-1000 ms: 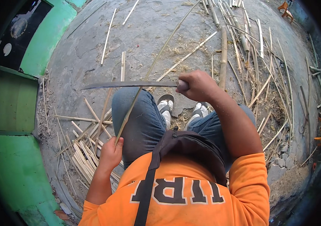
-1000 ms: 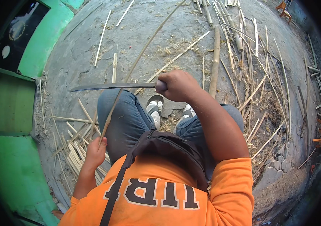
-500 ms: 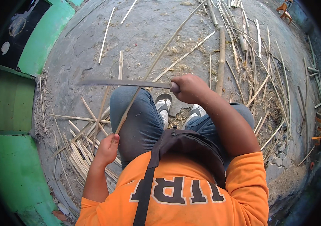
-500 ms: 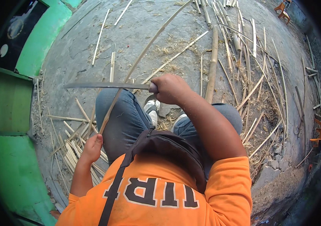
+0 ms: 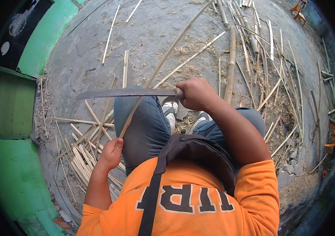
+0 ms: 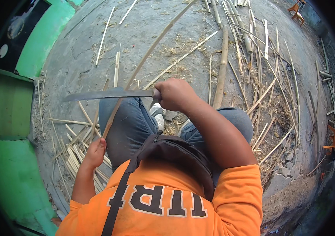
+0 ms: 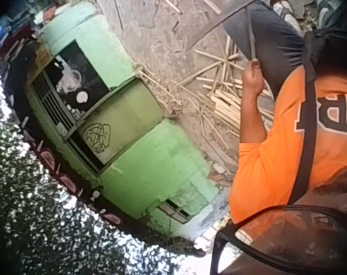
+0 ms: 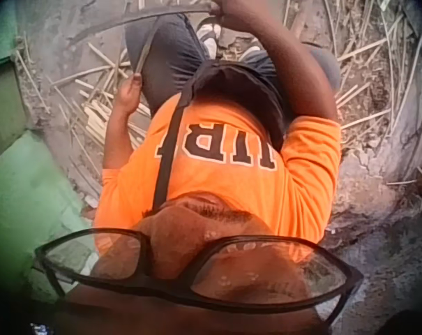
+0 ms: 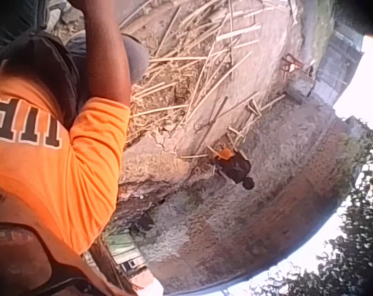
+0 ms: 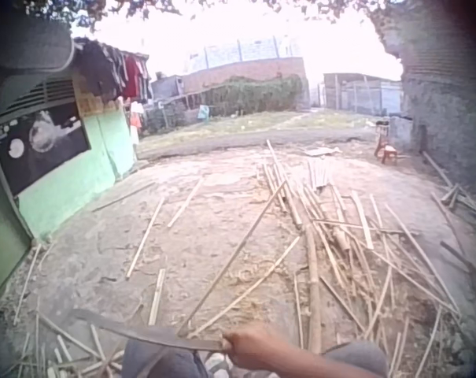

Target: The person uses a large blade to shave and thin down long strips of bamboo, holding the bamboo in their left hand and drawing the blade across the surface with their right hand while seated outdoors.

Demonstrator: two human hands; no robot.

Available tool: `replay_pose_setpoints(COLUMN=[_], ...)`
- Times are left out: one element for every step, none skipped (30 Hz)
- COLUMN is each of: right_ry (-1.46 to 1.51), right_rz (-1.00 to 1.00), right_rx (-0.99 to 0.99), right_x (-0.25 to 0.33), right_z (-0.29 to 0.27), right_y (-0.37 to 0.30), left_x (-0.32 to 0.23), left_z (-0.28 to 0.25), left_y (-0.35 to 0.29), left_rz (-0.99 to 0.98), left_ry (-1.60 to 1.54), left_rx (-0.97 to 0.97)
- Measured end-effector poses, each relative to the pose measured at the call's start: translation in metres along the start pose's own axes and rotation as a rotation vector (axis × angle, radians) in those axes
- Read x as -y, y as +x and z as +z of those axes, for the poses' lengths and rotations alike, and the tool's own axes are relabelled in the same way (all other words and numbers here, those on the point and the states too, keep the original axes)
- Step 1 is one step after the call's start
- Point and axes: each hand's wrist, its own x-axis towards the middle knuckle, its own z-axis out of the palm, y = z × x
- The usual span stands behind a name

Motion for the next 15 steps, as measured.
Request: replay_pose_setpoints(right_ry=[-0.031, -0.027, 0.017, 0.061, 0.060, 0.084, 0.108, 0.101, 0.101, 0.137, 0.173, 0.156, 0.157, 0.107, 0.054], right_rz=[-0.007, -0.007, 0.016, 0.037, 0.037, 0.081, 0.126, 0.111, 0.108, 0.105, 0.102, 0.088, 0.090, 0.089, 0.089], right_rx=[0.004, 0.008, -0.051, -0.111, -0.110, -0.134, -0.159, -0.166, -0.168, -0.114, -0.060, -0.022, -0.018, 0.011, 0.037], right_x=[0.004, 0.002, -0.005, -0.011, -0.019, -0.025, -0.029, -0.031, -0.026, -0.020, -0.014, -0.007, -0.003, 0.002, 0.004], right_z=[0.001, 0.003, 0.001, 0.001, 0.002, 0.002, 0.001, 0.003, 0.002, 0.002, 0.001, 0.000, -0.005, -0.012, -0.017], right_y=[0.000, 0.001, 0.006, 0.010, 0.012, 0.015, 0.016, 0.014, 0.011, 0.009, 0.008, 0.005, 0.004, 0.002, 0.002], left_x=[0.005, 0.008, 0.009, 0.009, 0.006, 0.003, 0.001, 0.001, 0.002, 0.004, 0.005, 0.009, 0.011, 0.010, 0.006], left_z=[0.000, 0.000, -0.001, -0.001, 0.000, 0.000, 0.000, 0.000, 0.000, 0.000, 0.000, 0.000, 0.001, 0.001, 0.000], left_y=[-0.001, -0.002, 0.000, 0.000, -0.001, -0.001, 0.001, 0.002, 0.001, 0.001, 0.002, 0.002, 0.001, 0.000, 0.000], left_rz=[0.005, 0.000, -0.025, -0.049, -0.049, -0.042, -0.033, -0.026, -0.051, -0.076, -0.075, -0.059, -0.043, -0.046, -0.026], left_ry=[-0.033, -0.032, -0.092, -0.153, -0.154, -0.148, -0.142, -0.142, -0.153, -0.163, -0.163, -0.152, -0.141, -0.142, -0.089], left_rx=[0.004, 0.006, 0.012, 0.017, 0.016, 0.017, 0.019, 0.019, 0.038, 0.057, 0.056, 0.047, 0.038, 0.041, 0.030])
